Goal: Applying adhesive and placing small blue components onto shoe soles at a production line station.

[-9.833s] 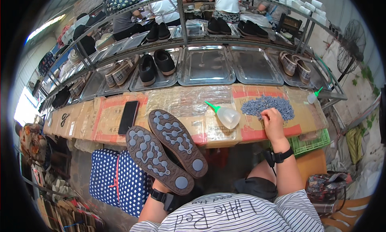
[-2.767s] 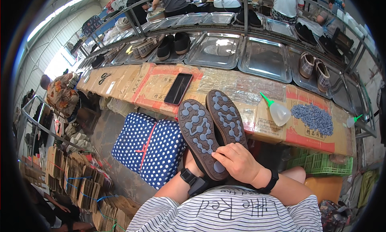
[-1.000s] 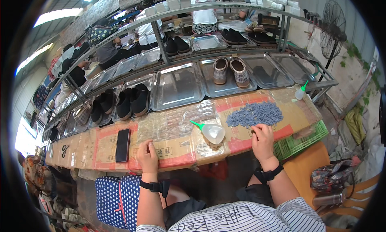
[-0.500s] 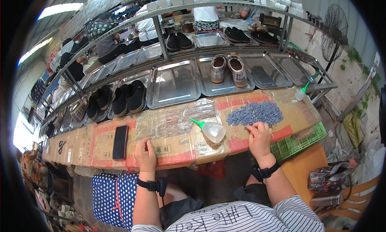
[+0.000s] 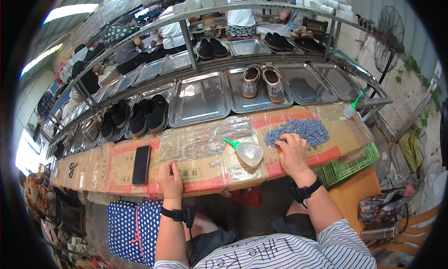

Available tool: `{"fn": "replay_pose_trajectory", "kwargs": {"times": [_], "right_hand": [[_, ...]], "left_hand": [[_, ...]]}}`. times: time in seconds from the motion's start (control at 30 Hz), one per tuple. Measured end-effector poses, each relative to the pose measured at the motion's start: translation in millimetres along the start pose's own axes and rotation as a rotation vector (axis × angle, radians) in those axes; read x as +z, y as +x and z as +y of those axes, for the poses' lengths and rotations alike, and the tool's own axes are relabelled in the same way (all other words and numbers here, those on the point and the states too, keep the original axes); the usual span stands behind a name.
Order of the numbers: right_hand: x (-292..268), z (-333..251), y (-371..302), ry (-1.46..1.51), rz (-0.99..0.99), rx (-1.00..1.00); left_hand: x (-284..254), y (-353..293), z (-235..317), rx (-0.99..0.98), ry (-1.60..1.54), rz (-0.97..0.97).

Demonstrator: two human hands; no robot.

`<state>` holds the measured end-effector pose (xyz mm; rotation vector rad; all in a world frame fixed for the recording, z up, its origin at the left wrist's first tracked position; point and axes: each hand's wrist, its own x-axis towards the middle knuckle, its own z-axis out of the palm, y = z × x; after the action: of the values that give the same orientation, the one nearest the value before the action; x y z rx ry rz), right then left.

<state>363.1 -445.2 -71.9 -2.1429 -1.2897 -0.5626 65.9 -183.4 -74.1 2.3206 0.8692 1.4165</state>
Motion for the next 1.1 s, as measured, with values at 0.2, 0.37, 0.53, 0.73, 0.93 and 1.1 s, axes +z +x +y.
{"fn": "replay_pose_trajectory", "kwargs": {"times": [0.2,0.37,0.53,0.73,0.93,1.1], "right_hand": [[0.8,-2.6,4.5,0.037,0.011,0.019],[1.2,1.9,0.6,0.037,-0.018,-0.018],[3.5,-0.9,0.5,-0.054,0.011,0.05],[4.1,4.0,-1.4,-0.008,0.02,0.099],[-0.5,3.5,-0.2,0.008,-0.066,0.039],[2.1,7.0,-1.9,-0.006,0.004,0.071]], "left_hand": [[0.3,-0.8,0.3,-0.014,0.002,-0.012],[2.7,-0.6,2.3,-0.012,0.001,-0.015],[3.7,-1.1,1.3,-0.006,0.001,-0.011],[5.2,-2.8,5.3,-0.032,0.002,-0.012],[8.3,-3.5,3.5,-0.018,0.007,-0.006],[9.7,-3.7,5.8,-0.023,0.003,-0.011]]}}
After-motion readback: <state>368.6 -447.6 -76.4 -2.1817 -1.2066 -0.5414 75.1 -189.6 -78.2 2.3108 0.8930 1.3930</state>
